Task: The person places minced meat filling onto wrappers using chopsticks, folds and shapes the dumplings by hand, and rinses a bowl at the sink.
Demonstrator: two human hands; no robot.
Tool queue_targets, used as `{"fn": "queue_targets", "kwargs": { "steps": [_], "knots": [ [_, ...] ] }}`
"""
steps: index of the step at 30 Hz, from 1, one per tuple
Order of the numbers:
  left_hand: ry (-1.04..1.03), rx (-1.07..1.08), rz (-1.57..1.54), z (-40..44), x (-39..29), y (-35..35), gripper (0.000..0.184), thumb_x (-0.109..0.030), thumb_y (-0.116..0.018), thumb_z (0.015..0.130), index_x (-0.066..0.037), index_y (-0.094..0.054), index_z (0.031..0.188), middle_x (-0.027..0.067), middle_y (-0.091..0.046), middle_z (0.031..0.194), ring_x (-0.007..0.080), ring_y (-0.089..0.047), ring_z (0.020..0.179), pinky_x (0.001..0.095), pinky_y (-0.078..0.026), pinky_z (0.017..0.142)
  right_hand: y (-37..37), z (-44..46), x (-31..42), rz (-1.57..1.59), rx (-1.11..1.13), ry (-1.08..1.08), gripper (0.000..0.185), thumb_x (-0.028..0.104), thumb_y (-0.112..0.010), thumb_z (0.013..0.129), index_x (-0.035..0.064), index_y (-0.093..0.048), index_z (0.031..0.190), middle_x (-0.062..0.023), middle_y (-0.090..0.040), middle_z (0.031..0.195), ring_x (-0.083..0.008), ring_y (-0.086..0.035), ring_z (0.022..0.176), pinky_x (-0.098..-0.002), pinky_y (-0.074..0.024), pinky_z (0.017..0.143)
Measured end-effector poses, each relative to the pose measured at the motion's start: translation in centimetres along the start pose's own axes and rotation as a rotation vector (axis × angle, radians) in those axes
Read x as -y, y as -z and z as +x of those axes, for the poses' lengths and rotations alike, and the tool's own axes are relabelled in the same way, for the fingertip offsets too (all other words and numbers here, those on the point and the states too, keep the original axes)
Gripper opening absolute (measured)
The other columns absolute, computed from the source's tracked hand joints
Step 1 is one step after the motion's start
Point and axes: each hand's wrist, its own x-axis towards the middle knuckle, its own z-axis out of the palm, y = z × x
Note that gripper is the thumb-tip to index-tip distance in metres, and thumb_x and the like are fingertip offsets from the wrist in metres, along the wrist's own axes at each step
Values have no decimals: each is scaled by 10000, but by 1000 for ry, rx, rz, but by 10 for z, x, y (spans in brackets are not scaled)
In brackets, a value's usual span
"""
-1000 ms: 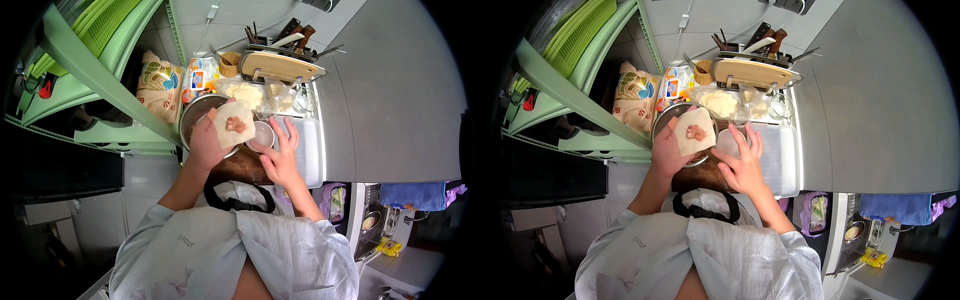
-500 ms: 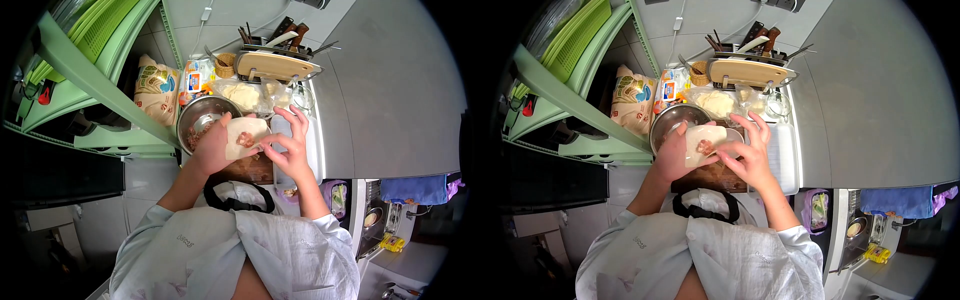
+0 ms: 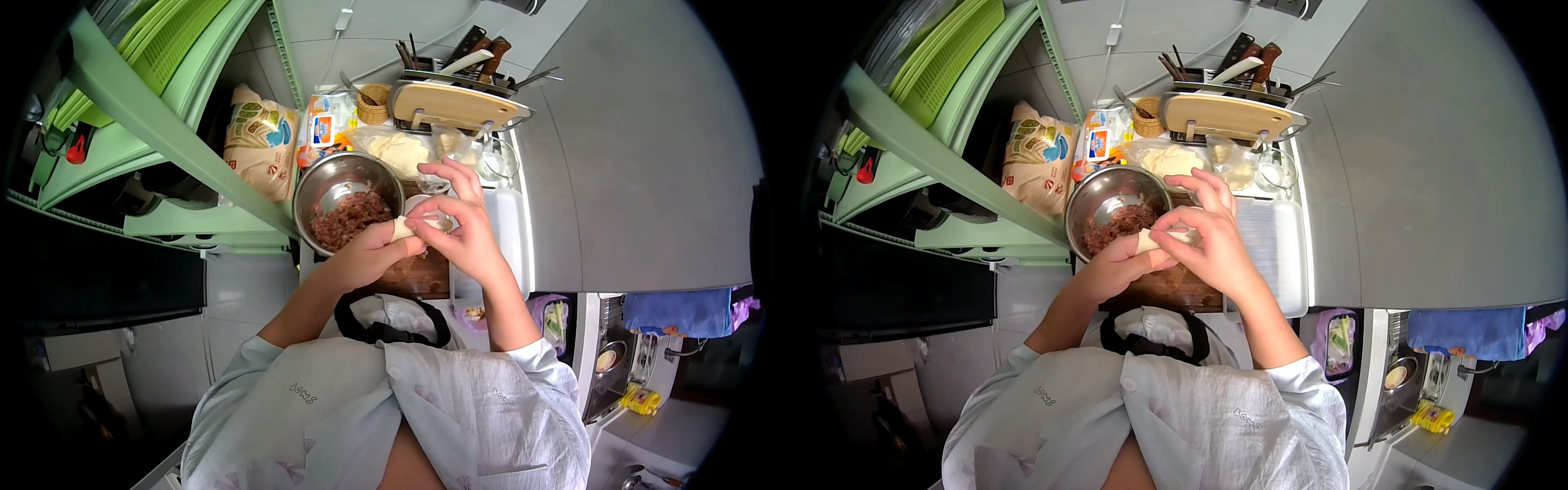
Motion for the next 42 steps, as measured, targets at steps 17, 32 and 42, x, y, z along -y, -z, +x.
{"fn": "queue_targets", "kwargs": {
  "steps": [17,32,42],
  "knots": [
    [-163,-178,282,-4,-14,-9,278,-131,-568,947,18,-594,1181,35,-615,1110,113,-571,997,250,-449,847,9,-10,-2,208,29,-87,112,74,-742,716,49,-675,802,-58,-661,963,-232,-581,939,-362,-420,900],
    [-99,-318,-104,-6,-17,-11,242,-156,-600,927,29,-642,1077,48,-630,989,102,-608,907,254,-555,747,-13,-36,-10,546,-91,-347,91,73,-747,789,-3,-708,819,-11,-594,708,-77,-514,670,-238,-404,616],
    [-77,-377,-13,-7,-16,-7,268,-176,-614,918,48,-655,1060,94,-672,1001,163,-658,895,286,-569,802,-13,-31,6,592,-81,-406,106,84,-737,805,-9,-714,848,1,-600,701,-56,-520,688,-224,-408,619]
  ]
}}
